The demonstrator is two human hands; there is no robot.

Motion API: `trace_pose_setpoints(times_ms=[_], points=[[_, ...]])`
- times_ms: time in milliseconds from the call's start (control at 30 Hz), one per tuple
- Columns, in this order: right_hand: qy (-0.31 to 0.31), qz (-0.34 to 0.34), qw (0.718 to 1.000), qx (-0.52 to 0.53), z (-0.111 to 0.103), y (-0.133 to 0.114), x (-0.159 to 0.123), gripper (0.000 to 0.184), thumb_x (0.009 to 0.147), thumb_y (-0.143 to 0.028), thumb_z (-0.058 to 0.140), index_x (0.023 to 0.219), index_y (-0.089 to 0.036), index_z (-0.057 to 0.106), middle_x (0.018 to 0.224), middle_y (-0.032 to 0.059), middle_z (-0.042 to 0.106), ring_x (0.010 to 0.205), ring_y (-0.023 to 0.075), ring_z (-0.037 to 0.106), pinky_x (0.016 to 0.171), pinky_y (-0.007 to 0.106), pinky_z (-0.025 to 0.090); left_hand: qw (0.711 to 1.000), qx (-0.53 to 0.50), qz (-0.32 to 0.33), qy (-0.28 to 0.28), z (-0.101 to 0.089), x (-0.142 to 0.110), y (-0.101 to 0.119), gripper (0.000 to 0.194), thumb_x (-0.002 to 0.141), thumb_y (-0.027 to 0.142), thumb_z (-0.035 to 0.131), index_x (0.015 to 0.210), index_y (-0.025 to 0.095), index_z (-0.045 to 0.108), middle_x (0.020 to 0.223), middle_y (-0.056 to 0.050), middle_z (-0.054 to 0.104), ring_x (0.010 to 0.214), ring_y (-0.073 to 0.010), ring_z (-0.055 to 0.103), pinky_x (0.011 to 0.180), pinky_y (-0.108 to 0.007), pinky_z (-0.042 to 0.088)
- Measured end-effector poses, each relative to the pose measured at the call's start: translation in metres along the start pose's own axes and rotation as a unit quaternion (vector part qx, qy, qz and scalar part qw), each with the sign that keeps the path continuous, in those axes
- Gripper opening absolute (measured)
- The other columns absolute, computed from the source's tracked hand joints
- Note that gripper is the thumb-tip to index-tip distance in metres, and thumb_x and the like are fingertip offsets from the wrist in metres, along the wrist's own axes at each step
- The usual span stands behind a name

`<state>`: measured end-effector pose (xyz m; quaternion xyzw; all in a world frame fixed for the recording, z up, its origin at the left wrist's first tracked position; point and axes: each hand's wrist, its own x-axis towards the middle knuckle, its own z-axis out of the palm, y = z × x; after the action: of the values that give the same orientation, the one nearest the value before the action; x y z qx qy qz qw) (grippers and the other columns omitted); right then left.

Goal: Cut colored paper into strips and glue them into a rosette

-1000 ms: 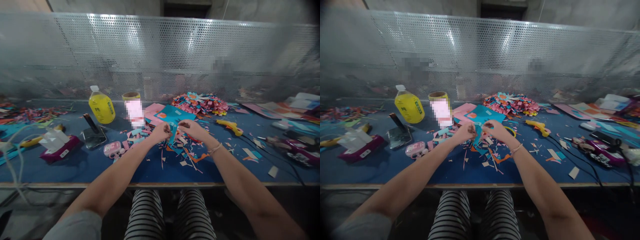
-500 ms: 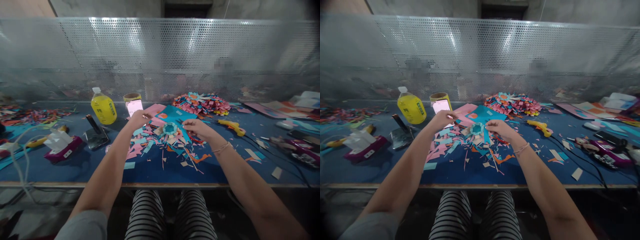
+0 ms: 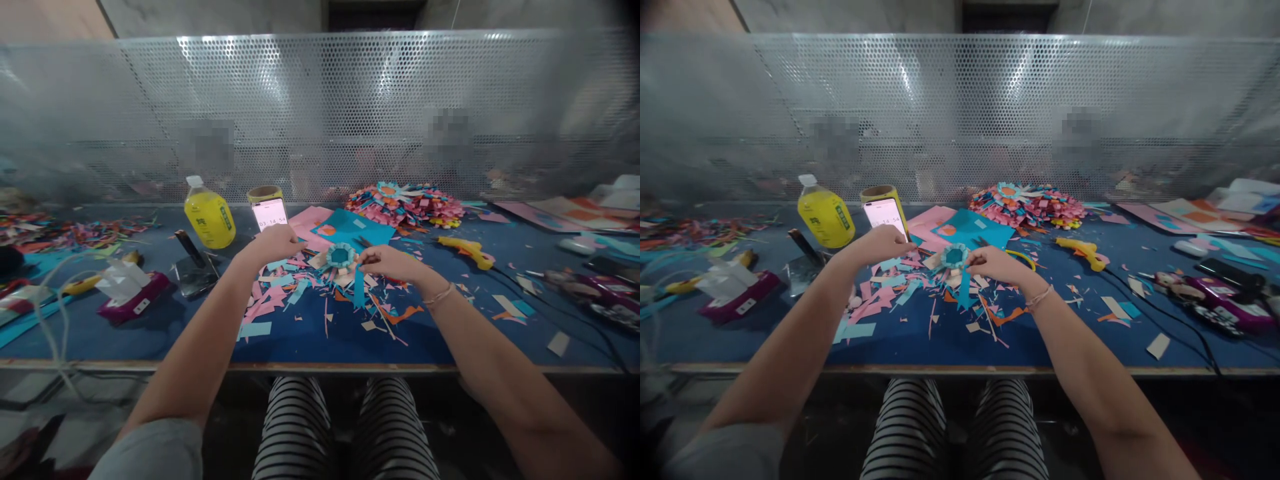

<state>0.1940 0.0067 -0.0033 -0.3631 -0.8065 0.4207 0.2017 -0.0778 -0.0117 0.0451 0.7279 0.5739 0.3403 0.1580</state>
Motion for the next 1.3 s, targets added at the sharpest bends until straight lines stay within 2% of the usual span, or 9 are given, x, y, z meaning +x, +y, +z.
trace_pose_setpoints(times_ms=[100,200,300,500,633,700,867,1067,1300], points=[[0.038,0.006,0.999,-0.028,-0.003,0.0,0.0,0.017,0.071,-0.032,0.058,0.078,-0.017,0.06,0.071,0.0014,0.061,0.065,0.0114,0.055,0.061,0.025,0.043,0.984,0.111,0.021,-0.137,-0.003,-0.005,-0.006,0.034,0.068,0.032,0.057,0.036,0.021,0.049,0.036,-0.001,0.043,0.041,-0.0126,0.044,0.051,-0.026,0.039],[0.059,0.012,0.997,-0.043,-0.004,0.0,0.0,0.016,0.071,-0.031,0.057,0.078,-0.017,0.06,0.072,0.0025,0.063,0.065,0.0124,0.056,0.062,0.026,0.043,0.986,0.1,0.049,-0.122,-0.005,-0.014,-0.006,0.01,0.063,0.023,0.058,0.068,0.022,0.067,0.066,-0.004,0.065,0.06,-0.0161,0.057,0.06,-0.026,0.043],[0.064,0.018,0.996,-0.058,-0.005,0.0,0.0,0.017,0.071,-0.033,0.057,0.076,-0.018,0.061,0.071,0.0028,0.063,0.062,0.0126,0.056,0.061,0.027,0.043,0.987,0.075,0.073,-0.123,-0.008,-0.028,-0.003,0.046,0.055,0.017,0.06,0.101,0.023,0.064,0.105,-0.007,0.065,0.091,-0.0216,0.06,0.078,-0.029,0.045],[0.062,0.0,0.997,-0.052,-0.005,0.001,-0.001,0.017,0.071,-0.034,0.057,0.077,-0.018,0.06,0.074,0.0035,0.064,0.067,0.014,0.059,0.063,0.027,0.046,0.974,0.137,0.077,-0.162,-0.025,-0.08,-0.016,0.032,0.071,0.034,0.055,0.099,0.023,0.065,0.107,-0.006,0.066,0.101,-0.0213,0.059,0.091,-0.033,0.042],[0.048,-0.004,0.997,-0.053,-0.004,0.001,-0.002,0.017,0.071,-0.034,0.056,0.077,-0.018,0.059,0.075,0.0033,0.064,0.068,0.0141,0.059,0.063,0.027,0.046,0.973,0.185,0.079,-0.112,-0.044,-0.133,-0.031,0.03,0.082,0.036,0.044,0.098,0.024,0.066,0.103,-0.007,0.067,0.098,-0.0188,0.06,0.09,-0.035,0.044],[0.046,-0.005,0.997,-0.055,-0.004,0.0,-0.003,0.016,0.071,-0.033,0.056,0.077,-0.018,0.059,0.076,0.004,0.064,0.068,0.0141,0.059,0.064,0.027,0.046,0.972,0.206,0.088,-0.075,-0.048,-0.16,-0.034,0.031,0.078,0.042,0.052,0.1,0.025,0.066,0.107,-0.007,0.066,0.105,-0.0214,0.057,0.093,-0.039,0.043],[0.045,0.007,0.997,-0.067,-0.002,-0.003,-0.004,0.018,0.072,-0.035,0.056,0.078,-0.019,0.06,0.077,0.0043,0.065,0.07,0.0148,0.06,0.065,0.028,0.047,0.951,0.301,0.065,-0.012,-0.031,-0.209,-0.036,0.043,0.068,0.047,0.064,0.105,0.026,0.065,0.11,-0.008,0.065,0.103,-0.0265,0.056,0.088,-0.044,0.045],[0.053,0.003,0.997,-0.056,0.0,0.004,-0.002,0.019,0.07,-0.036,0.058,0.077,-0.018,0.06,0.075,0.0036,0.066,0.069,0.0148,0.06,0.064,0.027,0.046,0.942,0.322,0.057,0.078,-0.005,-0.24,-0.044,0.036,0.076,0.045,0.057,0.106,0.026,0.064,0.104,-0.007,0.068,0.097,-0.026,0.059,0.084,-0.042,0.046],[0.036,0.01,0.998,-0.057,0.0,0.003,-0.003,0.02,0.071,-0.037,0.058,0.079,-0.018,0.06,0.074,0.0032,0.066,0.069,0.0147,0.06,0.063,0.026,0.045,0.94,0.314,0.09,0.103,-0.004,-0.256,-0.049,0.028,0.084,0.033,0.05,0.107,0.029,0.064,0.101,-0.004,0.07,0.093,-0.0222,0.063,0.082,-0.038,0.047]])
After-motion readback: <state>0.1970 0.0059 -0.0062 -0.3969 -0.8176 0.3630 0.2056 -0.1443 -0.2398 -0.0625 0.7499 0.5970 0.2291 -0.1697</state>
